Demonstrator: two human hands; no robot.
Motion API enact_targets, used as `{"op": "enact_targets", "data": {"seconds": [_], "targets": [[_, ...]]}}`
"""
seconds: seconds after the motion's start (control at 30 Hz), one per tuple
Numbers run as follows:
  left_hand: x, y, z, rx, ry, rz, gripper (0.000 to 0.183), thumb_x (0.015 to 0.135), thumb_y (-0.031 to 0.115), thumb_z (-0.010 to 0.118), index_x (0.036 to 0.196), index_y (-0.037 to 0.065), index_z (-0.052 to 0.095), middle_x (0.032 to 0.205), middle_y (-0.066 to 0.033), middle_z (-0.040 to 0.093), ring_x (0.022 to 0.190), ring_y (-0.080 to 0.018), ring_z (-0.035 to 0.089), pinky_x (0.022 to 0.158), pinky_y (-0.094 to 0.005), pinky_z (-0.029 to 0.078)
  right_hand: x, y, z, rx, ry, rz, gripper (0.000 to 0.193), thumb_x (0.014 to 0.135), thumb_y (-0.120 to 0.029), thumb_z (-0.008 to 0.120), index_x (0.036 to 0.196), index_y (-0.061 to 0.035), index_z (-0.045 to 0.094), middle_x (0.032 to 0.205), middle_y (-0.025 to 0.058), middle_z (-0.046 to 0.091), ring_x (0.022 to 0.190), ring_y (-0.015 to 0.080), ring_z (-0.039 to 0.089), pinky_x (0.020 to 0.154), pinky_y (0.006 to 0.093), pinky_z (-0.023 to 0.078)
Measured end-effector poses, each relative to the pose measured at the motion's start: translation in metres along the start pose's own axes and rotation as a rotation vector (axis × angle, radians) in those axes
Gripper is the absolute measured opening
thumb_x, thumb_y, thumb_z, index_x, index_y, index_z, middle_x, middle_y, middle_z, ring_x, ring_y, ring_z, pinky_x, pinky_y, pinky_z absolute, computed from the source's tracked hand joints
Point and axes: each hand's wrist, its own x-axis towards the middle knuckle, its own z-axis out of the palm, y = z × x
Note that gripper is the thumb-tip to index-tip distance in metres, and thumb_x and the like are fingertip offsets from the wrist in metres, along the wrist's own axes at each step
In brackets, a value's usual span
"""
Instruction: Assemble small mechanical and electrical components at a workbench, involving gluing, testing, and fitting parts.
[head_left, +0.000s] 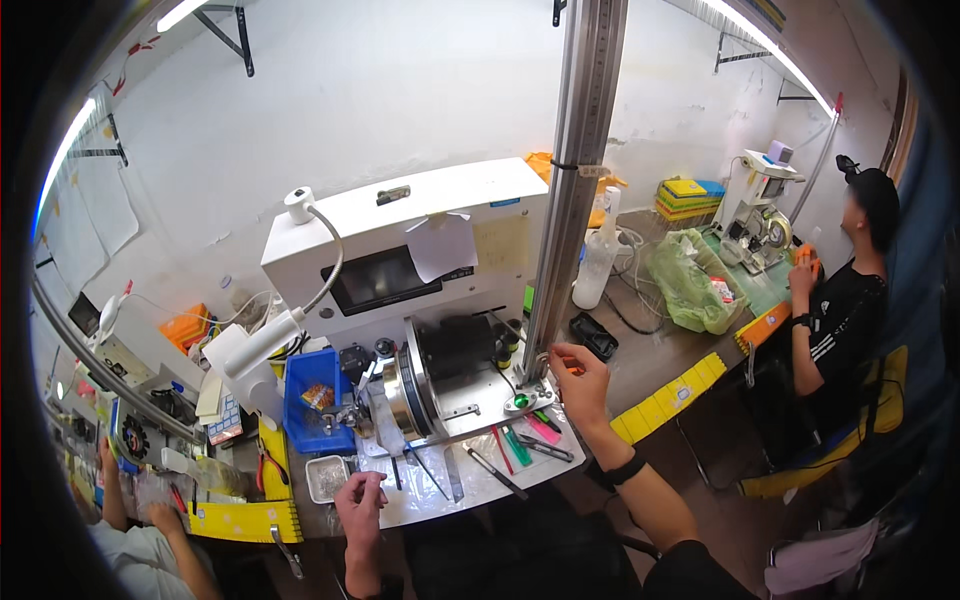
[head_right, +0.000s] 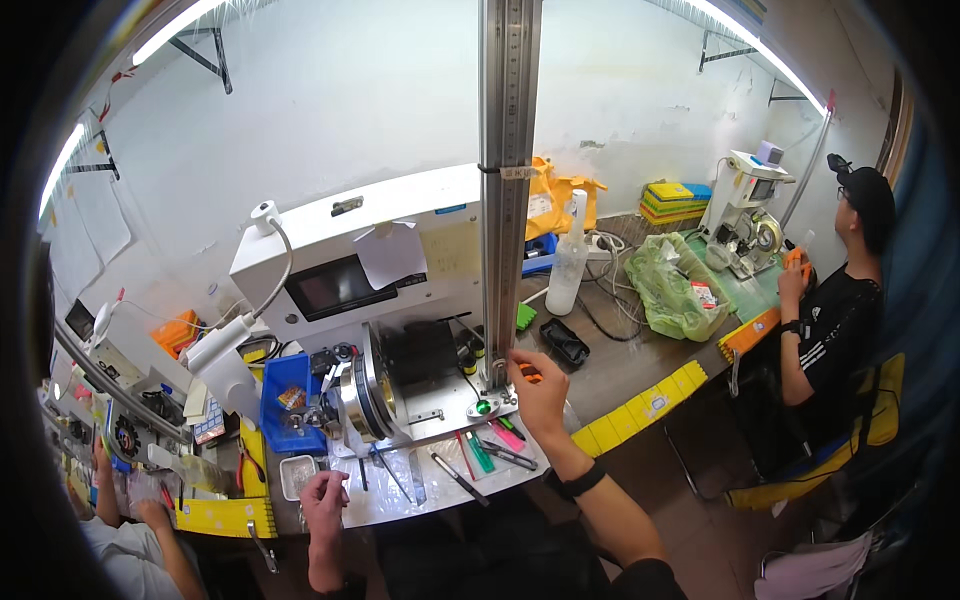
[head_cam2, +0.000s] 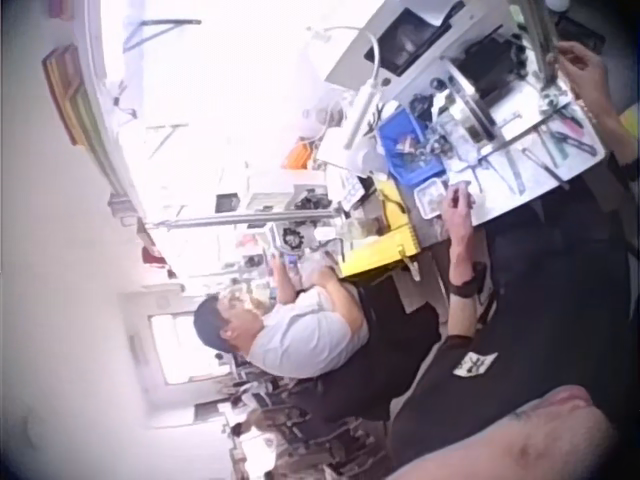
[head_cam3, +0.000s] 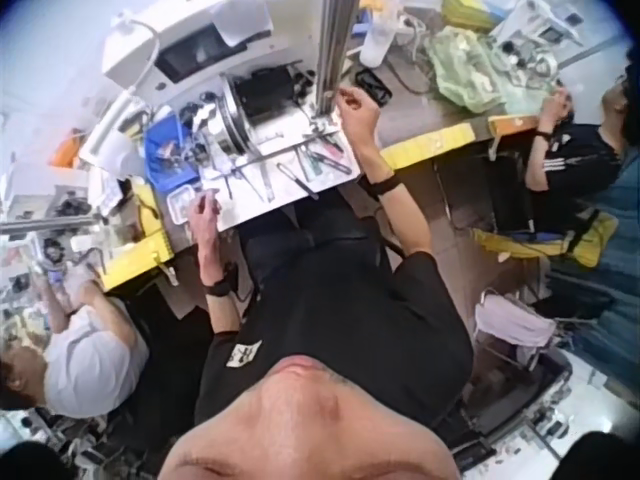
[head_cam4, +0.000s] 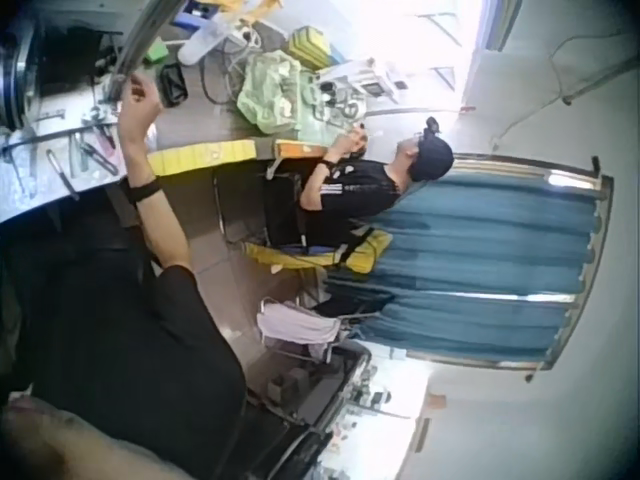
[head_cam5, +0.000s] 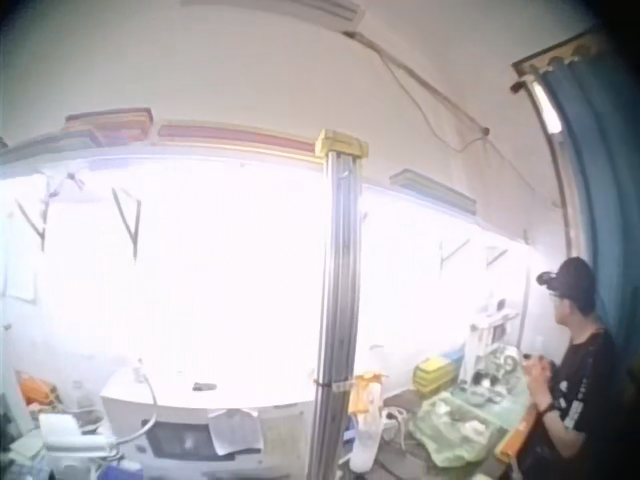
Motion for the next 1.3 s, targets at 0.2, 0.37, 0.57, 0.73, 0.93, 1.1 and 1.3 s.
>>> {"op": "enact_targets", "data": {"seconds": [0.2, 0.37, 0.57, 0.73, 0.93, 1.1, 1.3], "targets": [[0.0, -0.006, -0.002, -0.032, 0.004, -0.011, 0.021, 0.098, 0.019, 0.06, 0.092, 0.0, 0.067, 0.062, 0.0023, 0.055, 0.053, -0.002, 0.045, 0.05, -0.0183, 0.031, -0.008, -0.004, 0.001, 0.026, -0.005, 0.005, 0.011, 0.084, -0.003, 0.071, 0.094, 0.0021, 0.072, 0.083, 0.0021, 0.067, 0.068, 0.0062, 0.059, 0.056, 0.021, 0.047], [0.001, -0.007, -0.001, -0.044, 0.009, 0.005, 0.02, 0.097, 0.019, 0.06, 0.092, 0.0, 0.067, 0.062, 0.0025, 0.055, 0.054, -0.0022, 0.046, 0.05, -0.0182, 0.031, -0.011, 0.001, 0.002, 0.009, -0.026, -0.027, 0.012, 0.082, -0.001, 0.073, 0.092, 0.0045, 0.072, 0.084, 0.002, 0.067, 0.07, 0.0069, 0.059, 0.062, 0.0207, 0.046], [-0.001, 0.0, -0.001, 0.027, 0.148, 0.045, 0.018, 0.097, 0.014, 0.059, 0.091, 0.0, 0.066, 0.065, 0.0024, 0.055, 0.058, -0.0026, 0.048, 0.053, -0.0181, 0.033, -0.018, -0.009, 0.009, -0.056, -0.073, -0.038, 0.011, 0.081, -0.002, 0.074, 0.09, 0.0037, 0.073, 0.084, 0.0033, 0.068, 0.07, 0.0077, 0.06, 0.062, 0.0207, 0.046], [-0.002, 0.01, 0.0, -0.027, 0.184, 0.042, 0.015, 0.096, 0.012, 0.06, 0.09, -0.001, 0.065, 0.067, 0.0019, 0.056, 0.059, -0.0028, 0.048, 0.054, -0.0189, 0.036, -0.018, -0.005, 0.012, -0.089, 0.048, -0.11, 0.009, 0.079, 0.0, 0.071, 0.087, 0.0023, 0.073, 0.078, 0.0067, 0.068, 0.061, 0.011, 0.062, 0.056, 0.0219, 0.047], [-0.002, 0.01, 0.008, 0.015, 0.14, 0.047, 0.015, 0.096, 0.012, 0.061, 0.09, -0.001, 0.066, 0.068, 0.0016, 0.057, 0.06, -0.0027, 0.048, 0.055, -0.0185, 0.036, -0.01, -0.001, 0.007, -0.081, 0.129, -0.096, 0.01, 0.078, 0.0, 0.071, 0.088, 0.0022, 0.073, 0.079, 0.0072, 0.066, 0.061, 0.0117, 0.061, 0.056, 0.0243, 0.046], [-0.002, 0.003, 0.001, -0.012, 0.163, 0.027, 0.015, 0.096, 0.012, 0.06, 0.09, -0.001, 0.066, 0.067, 0.0016, 0.057, 0.059, -0.0029, 0.048, 0.054, -0.0188, 0.035, -0.011, -0.002, 0.01, -0.073, 0.052, -0.115, 0.011, 0.079, 0.0, 0.071, 0.09, 0.002, 0.074, 0.077, 0.0067, 0.064, 0.062, 0.0107, 0.06, 0.056, 0.0229, 0.046], [0.003, 0.012, -0.008, -0.032, 0.278, 0.041, 0.017, 0.097, 0.013, 0.059, 0.09, -0.001, 0.066, 0.067, 0.0012, 0.057, 0.059, -0.003, 0.047, 0.055, -0.0185, 0.035, -0.019, -0.006, 0.019, -0.076, -0.063, -0.155, 0.015, 0.08, -0.002, 0.072, 0.094, 0.0003, 0.075, 0.078, 0.0071, 0.065, 0.063, 0.0107, 0.059, 0.056, 0.023, 0.045]]}}
